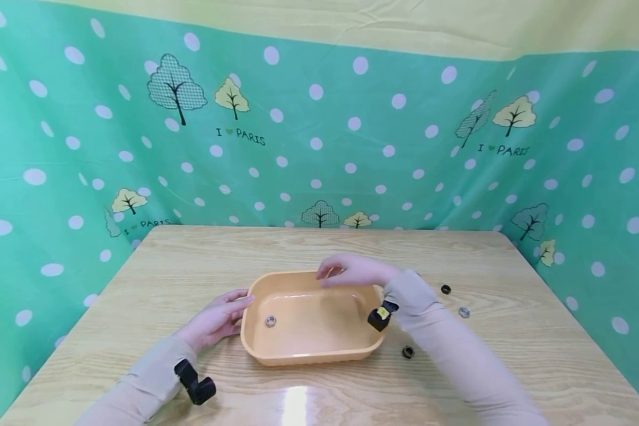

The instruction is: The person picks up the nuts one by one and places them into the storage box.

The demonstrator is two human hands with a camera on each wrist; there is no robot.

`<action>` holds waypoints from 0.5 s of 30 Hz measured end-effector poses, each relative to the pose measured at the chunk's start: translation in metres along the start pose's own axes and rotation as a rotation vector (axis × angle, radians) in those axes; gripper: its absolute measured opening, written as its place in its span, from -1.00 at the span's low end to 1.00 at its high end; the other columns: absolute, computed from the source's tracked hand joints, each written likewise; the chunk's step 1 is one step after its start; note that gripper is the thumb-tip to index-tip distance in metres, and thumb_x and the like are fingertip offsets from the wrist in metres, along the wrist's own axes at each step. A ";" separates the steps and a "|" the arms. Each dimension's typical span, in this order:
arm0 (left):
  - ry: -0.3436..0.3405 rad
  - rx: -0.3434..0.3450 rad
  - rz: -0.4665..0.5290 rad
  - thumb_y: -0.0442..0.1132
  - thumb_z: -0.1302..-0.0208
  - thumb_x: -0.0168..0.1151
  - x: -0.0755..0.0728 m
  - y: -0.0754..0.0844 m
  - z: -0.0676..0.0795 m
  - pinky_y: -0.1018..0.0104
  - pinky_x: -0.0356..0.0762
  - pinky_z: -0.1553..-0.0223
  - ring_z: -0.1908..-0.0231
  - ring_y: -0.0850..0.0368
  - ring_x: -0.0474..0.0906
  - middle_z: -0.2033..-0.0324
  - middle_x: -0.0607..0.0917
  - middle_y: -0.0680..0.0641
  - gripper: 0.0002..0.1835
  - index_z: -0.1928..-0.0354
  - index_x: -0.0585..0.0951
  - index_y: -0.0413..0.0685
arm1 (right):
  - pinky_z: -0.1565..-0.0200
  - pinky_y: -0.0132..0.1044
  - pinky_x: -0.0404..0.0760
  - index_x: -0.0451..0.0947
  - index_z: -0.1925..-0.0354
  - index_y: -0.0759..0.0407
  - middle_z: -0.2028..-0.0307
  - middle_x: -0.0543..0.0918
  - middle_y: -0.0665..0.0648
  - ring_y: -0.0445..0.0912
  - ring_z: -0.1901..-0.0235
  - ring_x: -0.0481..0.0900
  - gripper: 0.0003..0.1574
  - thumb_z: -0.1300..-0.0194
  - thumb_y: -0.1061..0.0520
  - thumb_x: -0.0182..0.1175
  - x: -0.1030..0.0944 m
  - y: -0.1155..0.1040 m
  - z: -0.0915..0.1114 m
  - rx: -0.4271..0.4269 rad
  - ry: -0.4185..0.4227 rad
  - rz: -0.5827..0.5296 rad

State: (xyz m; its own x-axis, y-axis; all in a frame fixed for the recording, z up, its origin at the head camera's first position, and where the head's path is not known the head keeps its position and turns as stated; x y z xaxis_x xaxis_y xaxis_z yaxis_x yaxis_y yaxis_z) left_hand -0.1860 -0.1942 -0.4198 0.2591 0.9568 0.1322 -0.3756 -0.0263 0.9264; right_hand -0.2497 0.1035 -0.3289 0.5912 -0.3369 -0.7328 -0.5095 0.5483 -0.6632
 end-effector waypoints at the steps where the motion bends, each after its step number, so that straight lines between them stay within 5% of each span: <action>1: 0.001 0.001 0.001 -0.10 -0.37 0.09 0.000 0.000 0.000 0.18 0.60 0.00 0.12 0.24 0.57 0.05 0.66 -0.02 -0.22 -0.41 -0.06 -0.33 | -0.14 -0.19 0.52 0.53 -0.03 0.28 0.03 0.63 0.16 -0.04 0.00 0.55 -0.59 -0.31 0.05 0.16 -0.001 0.003 0.004 -0.010 0.020 -0.012; 9: -0.038 0.009 0.007 -0.11 -0.38 0.08 0.001 0.001 0.001 0.20 0.60 0.01 0.12 0.25 0.58 0.06 0.66 -0.01 -0.21 -0.41 -0.07 -0.35 | -0.13 -0.02 0.54 0.51 -0.02 0.31 0.00 0.58 0.29 0.10 -0.01 0.53 -0.61 -0.31 0.11 0.16 0.003 0.036 0.032 -0.010 0.179 -0.011; 15: -0.017 0.019 0.016 -0.11 -0.38 0.08 0.000 0.000 0.002 0.21 0.60 0.02 0.13 0.26 0.58 0.09 0.66 0.02 -0.23 -0.40 -0.05 -0.35 | -0.03 0.03 0.57 0.52 -0.01 0.32 0.04 0.60 0.27 0.10 0.03 0.53 -0.62 -0.30 0.12 0.16 0.001 0.041 0.049 -0.037 0.239 0.072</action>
State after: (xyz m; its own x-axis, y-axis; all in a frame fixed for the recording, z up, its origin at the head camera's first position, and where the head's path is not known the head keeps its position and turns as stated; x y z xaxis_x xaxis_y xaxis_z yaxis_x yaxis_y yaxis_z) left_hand -0.1844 -0.1952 -0.4187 0.2684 0.9510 0.1534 -0.3626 -0.0478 0.9307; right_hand -0.2394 0.1633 -0.3489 0.3902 -0.4719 -0.7906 -0.5699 0.5506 -0.6100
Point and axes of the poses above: each hand's wrist, its own z-axis away from the middle knuckle, its own x-axis out of the palm, y = z × x, the point moved 1 cm from there along -z, towards the middle knuckle
